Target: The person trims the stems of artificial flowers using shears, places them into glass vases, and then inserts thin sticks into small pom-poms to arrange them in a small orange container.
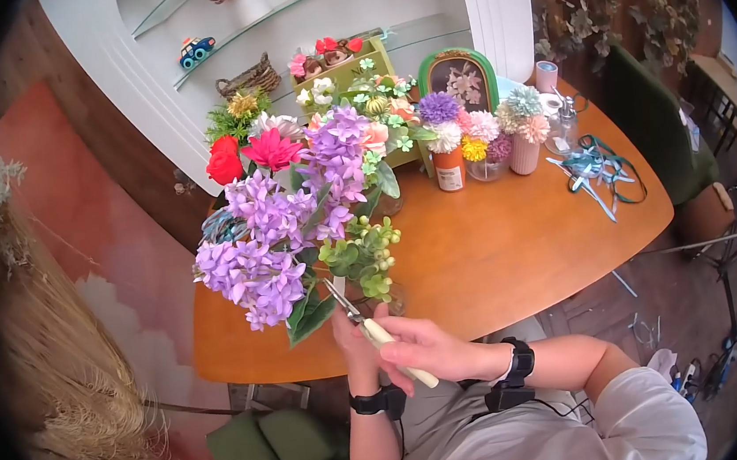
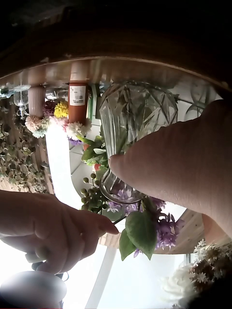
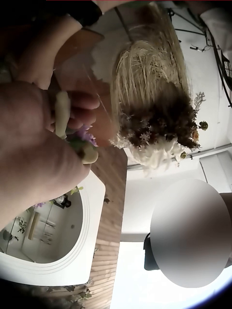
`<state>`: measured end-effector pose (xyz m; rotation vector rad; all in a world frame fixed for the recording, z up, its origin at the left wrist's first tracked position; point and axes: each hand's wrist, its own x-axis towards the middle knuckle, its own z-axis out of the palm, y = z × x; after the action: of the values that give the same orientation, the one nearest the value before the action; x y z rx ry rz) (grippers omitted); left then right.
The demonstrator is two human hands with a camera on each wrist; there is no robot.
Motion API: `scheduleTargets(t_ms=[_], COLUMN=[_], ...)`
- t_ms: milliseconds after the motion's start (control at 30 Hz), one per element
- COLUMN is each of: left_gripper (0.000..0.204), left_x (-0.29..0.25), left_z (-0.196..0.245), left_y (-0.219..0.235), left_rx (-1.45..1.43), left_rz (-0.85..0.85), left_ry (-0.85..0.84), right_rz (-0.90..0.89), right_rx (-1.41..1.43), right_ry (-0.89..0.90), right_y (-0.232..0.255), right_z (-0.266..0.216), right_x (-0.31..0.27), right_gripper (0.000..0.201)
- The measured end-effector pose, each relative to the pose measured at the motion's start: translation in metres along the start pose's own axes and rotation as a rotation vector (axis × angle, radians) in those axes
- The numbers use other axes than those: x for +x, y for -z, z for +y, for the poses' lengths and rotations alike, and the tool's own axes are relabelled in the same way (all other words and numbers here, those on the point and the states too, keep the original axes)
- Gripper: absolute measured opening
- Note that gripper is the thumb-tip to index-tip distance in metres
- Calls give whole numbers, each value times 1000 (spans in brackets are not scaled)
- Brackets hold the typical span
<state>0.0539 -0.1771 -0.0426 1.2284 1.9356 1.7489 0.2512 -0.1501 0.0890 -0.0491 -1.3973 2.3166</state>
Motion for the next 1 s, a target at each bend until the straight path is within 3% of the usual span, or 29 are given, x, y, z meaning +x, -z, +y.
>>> scheduleTargets(t_ms=[200, 433, 633, 733, 833, 1000], left_gripper=[73, 71, 69, 69, 69, 70], left_x=[1, 1, 4, 2, 1, 2], left_z=[47, 39, 52, 51, 52, 60], left_y=[-5, -6, -4, -5, -5, -3], left_rx=[52, 36, 90, 107, 76, 111], left_rz=[46, 69, 43, 49, 48, 26], left_ry=[-85, -120, -257, -261, -163, -224], right_rz=[37, 28, 21, -12, -24, -53], right_rx=[142, 169, 124, 84, 123, 267], right_ry=[-41, -44, -65, -100, -92, -92], right_y=[0, 2, 1, 7, 10, 12], right_z=[1, 5, 1, 6, 9, 12], right_x=[-3, -4, -5, -7, -7, -8], right_gripper=[34, 31, 30, 60, 63, 65])
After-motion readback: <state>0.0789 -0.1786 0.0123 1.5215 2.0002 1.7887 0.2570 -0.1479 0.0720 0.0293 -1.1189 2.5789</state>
